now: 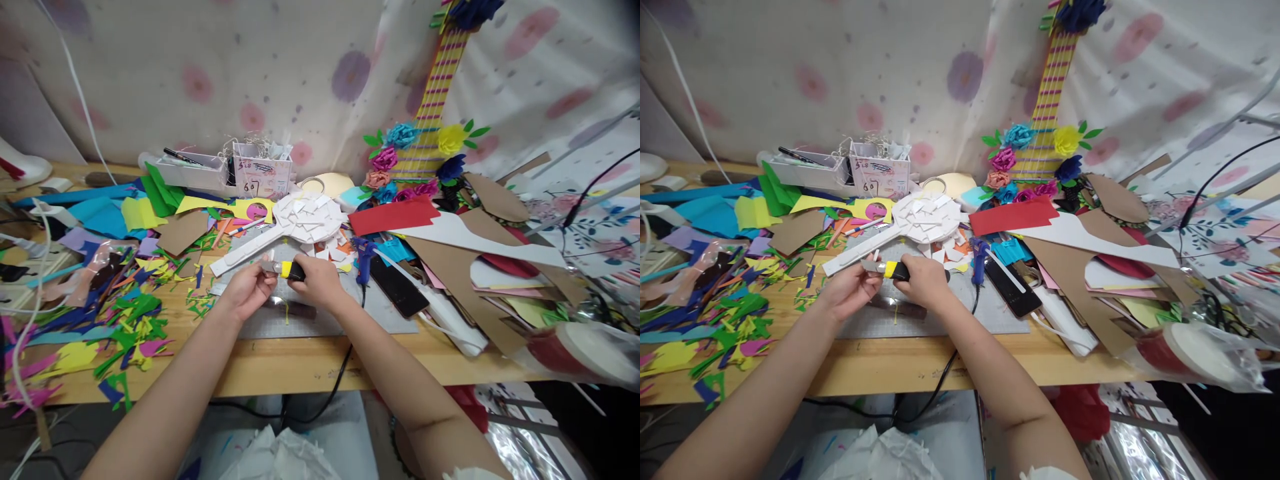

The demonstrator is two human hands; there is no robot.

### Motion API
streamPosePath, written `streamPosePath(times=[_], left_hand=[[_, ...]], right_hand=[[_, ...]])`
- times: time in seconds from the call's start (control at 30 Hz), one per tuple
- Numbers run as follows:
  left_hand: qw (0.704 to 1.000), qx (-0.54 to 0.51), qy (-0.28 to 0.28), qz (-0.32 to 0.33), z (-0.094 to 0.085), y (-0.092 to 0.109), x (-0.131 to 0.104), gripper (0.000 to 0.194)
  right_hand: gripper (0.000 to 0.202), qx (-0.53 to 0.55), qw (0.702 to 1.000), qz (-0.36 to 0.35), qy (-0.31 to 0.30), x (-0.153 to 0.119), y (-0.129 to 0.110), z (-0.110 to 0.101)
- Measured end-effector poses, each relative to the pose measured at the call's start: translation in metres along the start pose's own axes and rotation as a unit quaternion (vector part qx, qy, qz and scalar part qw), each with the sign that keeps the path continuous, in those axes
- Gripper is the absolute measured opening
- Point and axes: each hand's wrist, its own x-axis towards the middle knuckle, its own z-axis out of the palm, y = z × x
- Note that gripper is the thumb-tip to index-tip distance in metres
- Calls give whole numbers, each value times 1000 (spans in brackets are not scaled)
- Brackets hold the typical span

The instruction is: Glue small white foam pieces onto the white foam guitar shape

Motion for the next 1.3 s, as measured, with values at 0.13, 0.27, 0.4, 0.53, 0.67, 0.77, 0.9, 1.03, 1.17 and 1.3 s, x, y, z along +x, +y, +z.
streamPosePath(times=[0.13,0.27,0.4,0.53,0.67,0.77,0.9,1.03,1.17,1.3], left_hand=[[1000,1,-7,-19,0,2,-3,23],[998,-9,-17,-56,-1,3,-5,23],[996,-5,-12,-87,-3,4,-6,21],[993,37,-55,-99,-4,8,-13,18],[989,133,-68,-13,-4,10,-17,11],[969,232,-30,79,-10,12,-12,9],[909,373,49,179,-34,23,1,31],[868,432,121,215,-59,50,2,38],[870,444,103,187,-66,70,-7,29],[869,428,119,218,-69,81,-9,33]], right_hand=[[24,-13,1000,9,-22,1,-1,-4],[24,-13,999,15,-32,1,0,-6],[24,-4,999,22,-34,3,6,-3],[27,3,997,73,-37,7,22,2],[28,-11,992,116,-46,7,39,7],[27,-17,991,121,-56,3,43,13],[30,-1,994,99,-49,-4,46,19],[32,37,995,92,-26,-10,50,23],[33,111,990,92,4,-9,44,23],[34,136,988,71,16,-4,34,21]])
